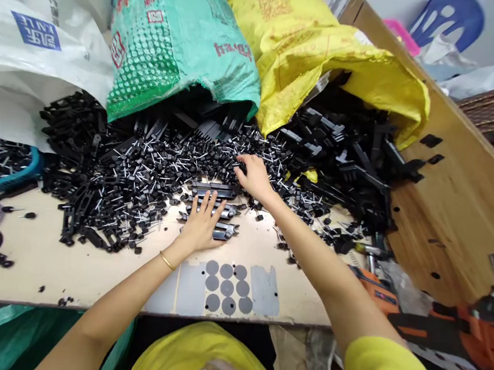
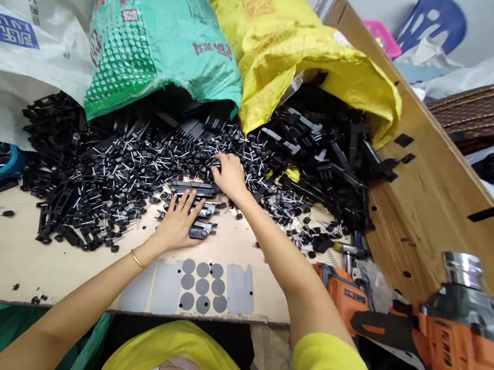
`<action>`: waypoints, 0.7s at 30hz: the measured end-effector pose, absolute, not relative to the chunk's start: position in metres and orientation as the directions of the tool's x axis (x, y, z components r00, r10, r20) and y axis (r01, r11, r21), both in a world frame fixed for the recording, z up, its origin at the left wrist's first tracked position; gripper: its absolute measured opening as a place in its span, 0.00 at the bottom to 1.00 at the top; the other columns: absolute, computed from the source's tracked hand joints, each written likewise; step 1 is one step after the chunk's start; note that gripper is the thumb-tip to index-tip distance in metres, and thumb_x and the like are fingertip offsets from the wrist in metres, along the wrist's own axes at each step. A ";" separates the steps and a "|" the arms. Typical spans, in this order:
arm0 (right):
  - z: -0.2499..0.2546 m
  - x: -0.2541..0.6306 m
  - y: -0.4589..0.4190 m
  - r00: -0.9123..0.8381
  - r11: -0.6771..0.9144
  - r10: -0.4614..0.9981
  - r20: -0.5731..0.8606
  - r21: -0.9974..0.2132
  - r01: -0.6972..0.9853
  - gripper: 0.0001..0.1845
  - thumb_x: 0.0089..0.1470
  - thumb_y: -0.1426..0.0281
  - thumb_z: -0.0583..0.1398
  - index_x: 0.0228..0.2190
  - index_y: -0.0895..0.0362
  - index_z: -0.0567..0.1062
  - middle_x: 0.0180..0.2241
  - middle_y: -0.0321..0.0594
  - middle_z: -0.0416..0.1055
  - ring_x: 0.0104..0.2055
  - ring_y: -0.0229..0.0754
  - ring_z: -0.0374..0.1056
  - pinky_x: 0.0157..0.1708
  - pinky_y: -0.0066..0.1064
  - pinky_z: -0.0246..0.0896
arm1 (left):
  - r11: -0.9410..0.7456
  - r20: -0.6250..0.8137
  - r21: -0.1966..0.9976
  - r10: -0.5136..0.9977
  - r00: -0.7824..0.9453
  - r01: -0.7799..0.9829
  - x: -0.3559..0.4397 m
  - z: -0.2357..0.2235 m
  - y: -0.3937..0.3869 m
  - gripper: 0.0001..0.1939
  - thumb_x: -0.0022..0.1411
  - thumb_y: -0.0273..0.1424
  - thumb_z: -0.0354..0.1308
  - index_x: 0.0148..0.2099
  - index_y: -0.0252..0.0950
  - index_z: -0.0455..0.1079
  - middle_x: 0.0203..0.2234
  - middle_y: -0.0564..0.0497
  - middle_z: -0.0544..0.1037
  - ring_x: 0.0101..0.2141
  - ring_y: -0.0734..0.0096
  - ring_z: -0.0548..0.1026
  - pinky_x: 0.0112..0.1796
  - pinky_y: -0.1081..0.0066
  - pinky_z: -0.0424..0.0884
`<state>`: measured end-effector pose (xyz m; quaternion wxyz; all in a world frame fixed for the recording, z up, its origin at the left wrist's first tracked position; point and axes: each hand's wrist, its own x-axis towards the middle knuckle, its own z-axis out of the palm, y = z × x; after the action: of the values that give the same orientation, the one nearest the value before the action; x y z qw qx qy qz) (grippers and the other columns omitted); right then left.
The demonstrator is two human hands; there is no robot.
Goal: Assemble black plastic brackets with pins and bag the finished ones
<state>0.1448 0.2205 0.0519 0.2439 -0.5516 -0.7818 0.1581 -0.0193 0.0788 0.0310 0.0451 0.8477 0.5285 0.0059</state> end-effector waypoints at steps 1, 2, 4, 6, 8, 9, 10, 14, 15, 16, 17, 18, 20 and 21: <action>0.055 0.132 0.245 -0.272 0.331 0.943 0.190 -0.479 0.813 0.19 0.54 0.69 0.55 0.48 0.60 0.70 0.47 0.52 0.67 0.51 0.54 0.59 0.50 0.46 0.57 | -0.437 -0.034 0.080 0.897 0.440 0.896 -0.019 0.031 0.079 0.52 0.50 0.55 0.57 0.68 0.32 0.43 0.66 0.34 0.42 0.65 0.41 0.39 0.61 0.44 0.37; 0.056 0.118 0.268 -0.271 0.322 0.946 0.176 -0.446 0.835 0.21 0.54 0.70 0.55 0.50 0.61 0.69 0.48 0.53 0.66 0.51 0.54 0.58 0.50 0.46 0.56 | -0.434 -0.033 0.079 0.899 0.437 0.898 -0.020 0.030 0.079 0.53 0.50 0.55 0.57 0.68 0.33 0.43 0.66 0.35 0.42 0.65 0.41 0.39 0.61 0.44 0.37; 0.056 0.091 0.308 -0.268 0.311 0.950 0.163 -0.385 0.869 0.23 0.54 0.72 0.54 0.53 0.61 0.66 0.52 0.55 0.63 0.53 0.56 0.56 0.50 0.47 0.55 | -0.427 -0.033 0.079 0.902 0.431 0.901 -0.020 0.030 0.079 0.53 0.49 0.55 0.57 0.69 0.34 0.42 0.66 0.35 0.43 0.65 0.42 0.40 0.61 0.43 0.37; 0.050 0.071 0.337 -0.254 0.297 0.952 0.168 -0.319 0.900 0.23 0.55 0.74 0.53 0.53 0.61 0.66 0.55 0.57 0.59 0.56 0.58 0.53 0.50 0.51 0.52 | -0.421 -0.037 0.076 0.905 0.425 0.904 -0.020 0.029 0.078 0.54 0.49 0.56 0.57 0.69 0.34 0.41 0.66 0.36 0.44 0.65 0.42 0.39 0.61 0.43 0.37; 0.044 0.060 0.357 -0.235 0.281 0.952 0.197 -0.257 0.925 0.21 0.57 0.75 0.50 0.51 0.60 0.69 0.56 0.58 0.57 0.58 0.60 0.51 0.51 0.55 0.48 | -0.415 -0.042 0.071 0.907 0.419 0.907 -0.020 0.028 0.078 0.54 0.49 0.57 0.56 0.69 0.34 0.40 0.66 0.36 0.44 0.65 0.42 0.39 0.61 0.43 0.37; 0.041 0.059 0.365 -0.226 0.276 0.950 0.215 -0.237 0.932 0.20 0.58 0.75 0.48 0.49 0.60 0.70 0.57 0.58 0.57 0.57 0.60 0.51 0.51 0.57 0.47 | -0.415 -0.043 0.068 0.907 0.418 0.907 -0.020 0.028 0.078 0.55 0.50 0.57 0.56 0.69 0.34 0.40 0.66 0.36 0.44 0.65 0.42 0.38 0.61 0.43 0.37; 0.039 0.059 0.371 -0.222 0.276 0.946 0.234 -0.227 0.934 0.20 0.58 0.76 0.46 0.47 0.59 0.71 0.56 0.58 0.58 0.56 0.60 0.53 0.50 0.57 0.46 | -0.416 -0.044 0.065 0.907 0.419 0.907 -0.020 0.028 0.078 0.55 0.50 0.58 0.55 0.69 0.34 0.39 0.66 0.36 0.44 0.65 0.42 0.38 0.61 0.43 0.37; 0.044 0.081 0.384 -0.185 0.273 0.939 0.290 -0.302 0.913 0.20 0.57 0.78 0.46 0.46 0.59 0.72 0.50 0.56 0.64 0.49 0.55 0.62 0.49 0.54 0.50 | -0.425 -0.050 0.068 0.902 0.428 0.903 -0.020 0.027 0.078 0.55 0.50 0.58 0.54 0.69 0.33 0.39 0.66 0.35 0.42 0.65 0.41 0.36 0.61 0.42 0.37; 0.048 0.091 0.384 -0.162 0.274 0.937 0.310 -0.362 0.891 0.20 0.56 0.79 0.46 0.45 0.59 0.72 0.48 0.54 0.66 0.48 0.52 0.63 0.49 0.51 0.52 | -0.424 -0.050 0.071 0.902 0.428 0.903 -0.021 0.027 0.078 0.55 0.50 0.58 0.55 0.69 0.33 0.39 0.66 0.35 0.42 0.65 0.41 0.36 0.61 0.42 0.37; 0.052 0.103 0.381 -0.136 0.283 0.932 0.335 -0.440 0.852 0.20 0.55 0.79 0.46 0.43 0.59 0.72 0.46 0.51 0.68 0.47 0.50 0.64 0.50 0.49 0.53 | -0.424 -0.050 0.074 0.903 0.428 0.903 -0.021 0.026 0.078 0.55 0.50 0.58 0.55 0.69 0.32 0.40 0.66 0.35 0.42 0.65 0.41 0.37 0.61 0.43 0.37; 0.056 0.117 0.375 -0.116 0.304 0.926 0.360 -0.525 0.795 0.19 0.54 0.79 0.47 0.41 0.60 0.72 0.44 0.48 0.69 0.47 0.47 0.65 0.50 0.45 0.55 | -0.425 -0.047 0.079 0.902 0.430 0.902 -0.021 0.026 0.078 0.54 0.50 0.57 0.55 0.69 0.32 0.40 0.66 0.35 0.43 0.65 0.41 0.37 0.61 0.43 0.37; 0.059 0.132 0.365 -0.103 0.333 0.919 0.381 -0.608 0.720 0.17 0.52 0.79 0.47 0.39 0.59 0.72 0.42 0.46 0.71 0.46 0.45 0.65 0.50 0.42 0.56 | -0.428 -0.044 0.085 0.901 0.432 0.900 -0.022 0.026 0.078 0.54 0.50 0.57 0.55 0.69 0.31 0.41 0.66 0.35 0.43 0.65 0.41 0.37 0.61 0.44 0.37; 0.065 0.161 0.336 -0.106 0.384 0.914 0.392 -0.748 0.541 0.13 0.50 0.77 0.50 0.35 0.59 0.73 0.38 0.42 0.72 0.43 0.42 0.66 0.50 0.39 0.59 | -0.432 -0.030 0.095 0.899 0.437 0.897 -0.023 0.025 0.078 0.54 0.51 0.56 0.55 0.69 0.31 0.41 0.66 0.35 0.43 0.65 0.42 0.38 0.62 0.45 0.37; 0.067 0.174 0.316 -0.115 0.389 0.918 0.380 -0.801 0.456 0.12 0.49 0.75 0.52 0.34 0.58 0.73 0.36 0.40 0.73 0.42 0.42 0.67 0.49 0.39 0.60 | -0.435 -0.023 0.100 0.898 0.439 0.895 -0.023 0.024 0.079 0.53 0.51 0.56 0.56 0.69 0.31 0.41 0.66 0.35 0.43 0.65 0.42 0.38 0.62 0.46 0.38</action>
<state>0.1739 0.3155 0.0674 0.4503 -0.4896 -0.7012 0.2566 -0.0226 0.0785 0.0240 0.0486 0.8468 0.5294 0.0168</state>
